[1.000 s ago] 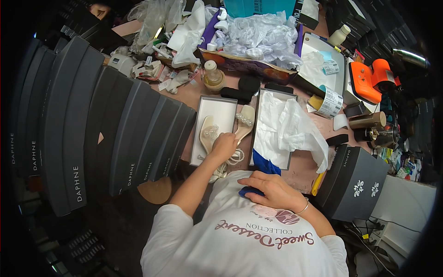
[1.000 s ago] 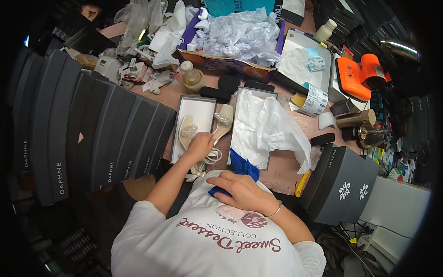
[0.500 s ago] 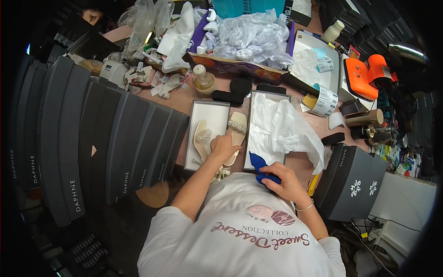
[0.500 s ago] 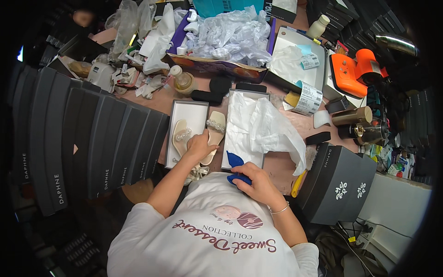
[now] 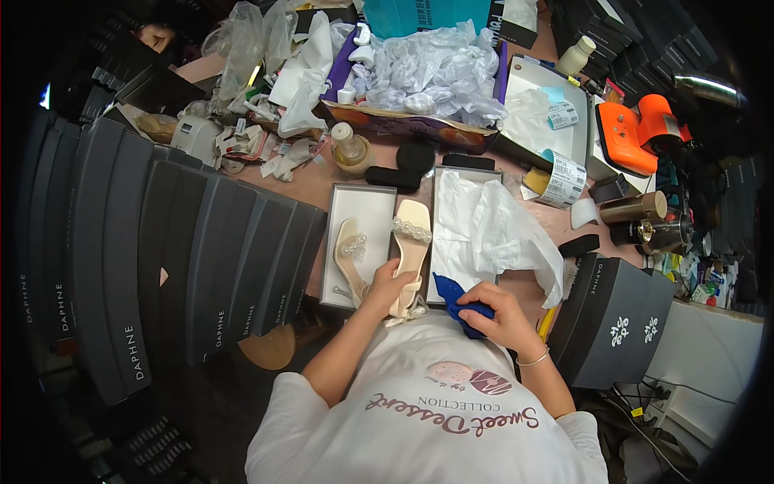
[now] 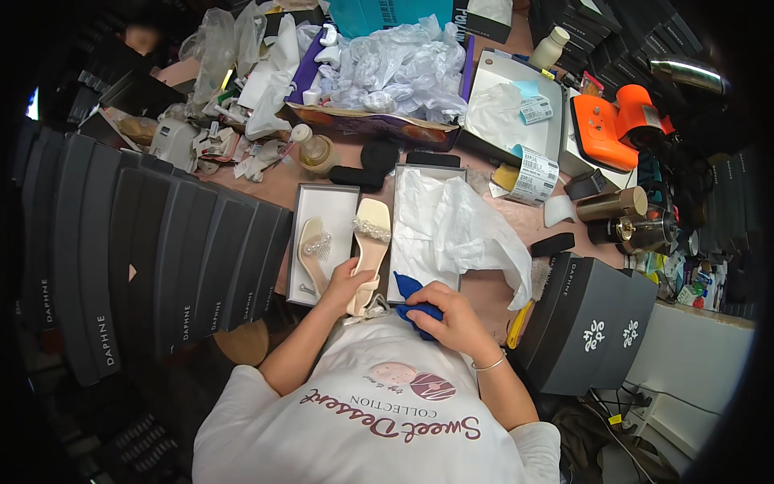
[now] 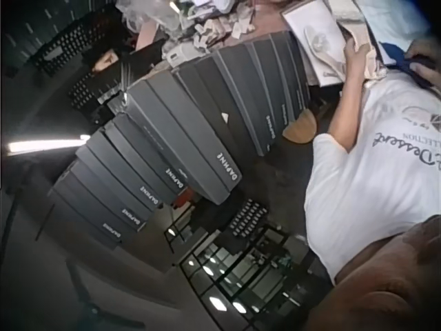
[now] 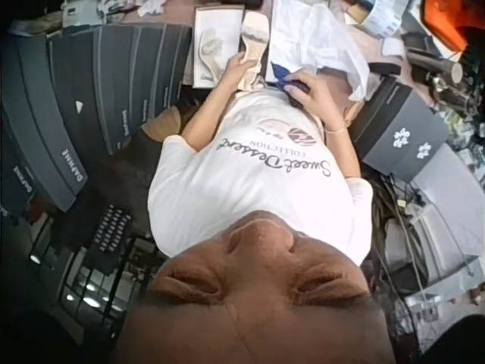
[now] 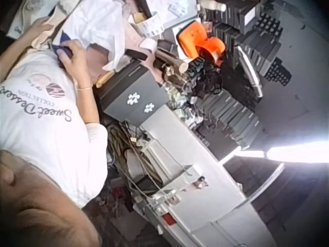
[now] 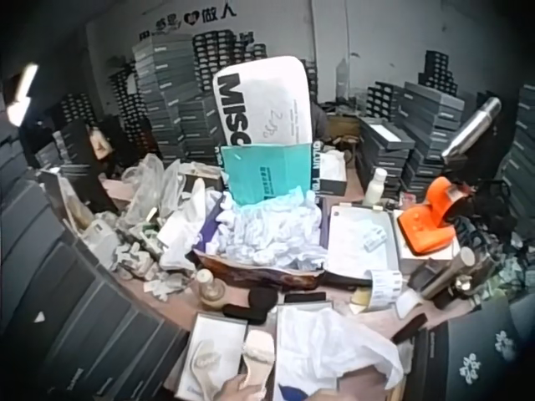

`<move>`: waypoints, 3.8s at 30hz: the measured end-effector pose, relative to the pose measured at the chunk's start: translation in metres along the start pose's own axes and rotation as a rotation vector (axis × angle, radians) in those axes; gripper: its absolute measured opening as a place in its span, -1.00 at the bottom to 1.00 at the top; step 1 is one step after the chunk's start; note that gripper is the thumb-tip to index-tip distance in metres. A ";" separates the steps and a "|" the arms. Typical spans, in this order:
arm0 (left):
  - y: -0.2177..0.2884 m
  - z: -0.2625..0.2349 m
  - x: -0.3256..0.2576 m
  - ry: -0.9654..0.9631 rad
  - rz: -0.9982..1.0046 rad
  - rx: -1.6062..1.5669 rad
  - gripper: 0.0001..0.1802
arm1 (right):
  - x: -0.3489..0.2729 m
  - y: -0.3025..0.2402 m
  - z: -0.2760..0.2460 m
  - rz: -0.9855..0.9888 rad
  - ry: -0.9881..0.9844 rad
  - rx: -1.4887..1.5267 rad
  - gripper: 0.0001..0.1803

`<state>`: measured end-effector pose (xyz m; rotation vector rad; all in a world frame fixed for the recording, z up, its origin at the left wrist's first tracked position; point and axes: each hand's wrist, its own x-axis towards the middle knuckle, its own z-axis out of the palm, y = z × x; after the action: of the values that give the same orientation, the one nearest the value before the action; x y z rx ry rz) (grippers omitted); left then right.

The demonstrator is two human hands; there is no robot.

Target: Packing high-heeled sandals into a shoe box with tissue paper and padding.

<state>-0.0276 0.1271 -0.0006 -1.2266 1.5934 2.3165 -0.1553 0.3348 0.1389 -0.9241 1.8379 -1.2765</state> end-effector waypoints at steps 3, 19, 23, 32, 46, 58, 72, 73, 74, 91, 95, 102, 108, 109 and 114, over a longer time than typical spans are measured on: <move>0.054 -0.004 -0.051 -0.153 0.071 0.070 -0.56 | -0.005 0.000 -0.011 0.012 0.195 0.065 -0.83; 0.094 0.001 -0.119 -0.375 -0.048 0.242 -0.47 | 0.028 0.020 -0.007 -0.154 0.638 -0.515 -0.87; 0.086 -0.011 -0.105 -0.373 -0.005 0.020 -0.57 | 0.009 -0.017 -0.051 0.175 0.510 0.256 -0.87; 0.089 -0.006 -0.073 -0.359 0.067 -0.196 -0.67 | 0.099 -0.116 -0.122 -0.363 0.687 0.371 -0.84; 0.090 0.006 -0.047 -0.179 0.122 -0.273 -0.64 | 0.256 0.083 -0.091 -0.057 0.395 -1.097 -0.47; 0.048 0.039 -0.026 0.023 0.511 0.123 -0.53 | 0.057 0.053 0.042 0.432 0.138 0.792 -0.64; -0.033 -0.102 -0.004 0.287 0.139 0.040 -0.68 | -0.017 0.070 0.024 0.418 0.412 0.860 -0.81; -0.020 -0.093 -0.013 0.210 0.121 -0.158 -0.72 | -0.016 0.066 0.028 0.425 0.417 0.826 -0.81; -0.007 -0.080 -0.025 0.143 0.103 -0.239 -0.73 | -0.015 0.059 0.032 0.432 0.403 0.833 -0.81; 0.052 0.013 -0.053 -0.204 0.213 -0.364 -0.63 | 0.001 0.036 0.052 0.341 0.308 0.766 -0.67; 0.055 0.016 -0.055 -0.169 0.248 -0.351 -0.69 | 0.001 0.037 0.051 0.321 0.291 0.759 -0.66; 0.077 0.021 -0.071 -0.179 0.249 -0.414 -0.55 | 0.005 0.026 0.045 0.303 0.389 0.633 -0.57; 0.075 0.011 -0.065 -0.153 0.101 -0.572 -0.45 | 0.011 0.055 0.023 0.340 0.273 0.064 -0.37; 0.073 0.009 -0.064 -0.150 0.109 -0.579 -0.46 | 0.009 0.059 0.025 0.214 0.325 -0.237 -0.36; 0.067 0.019 -0.068 -0.004 0.166 -0.422 -0.43 | 0.007 -0.044 0.039 -0.192 0.036 -0.263 -0.33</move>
<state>-0.0237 0.1363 0.0960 -1.1919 1.2867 2.8653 -0.1181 0.2997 0.1692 -1.2518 2.0179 -1.1868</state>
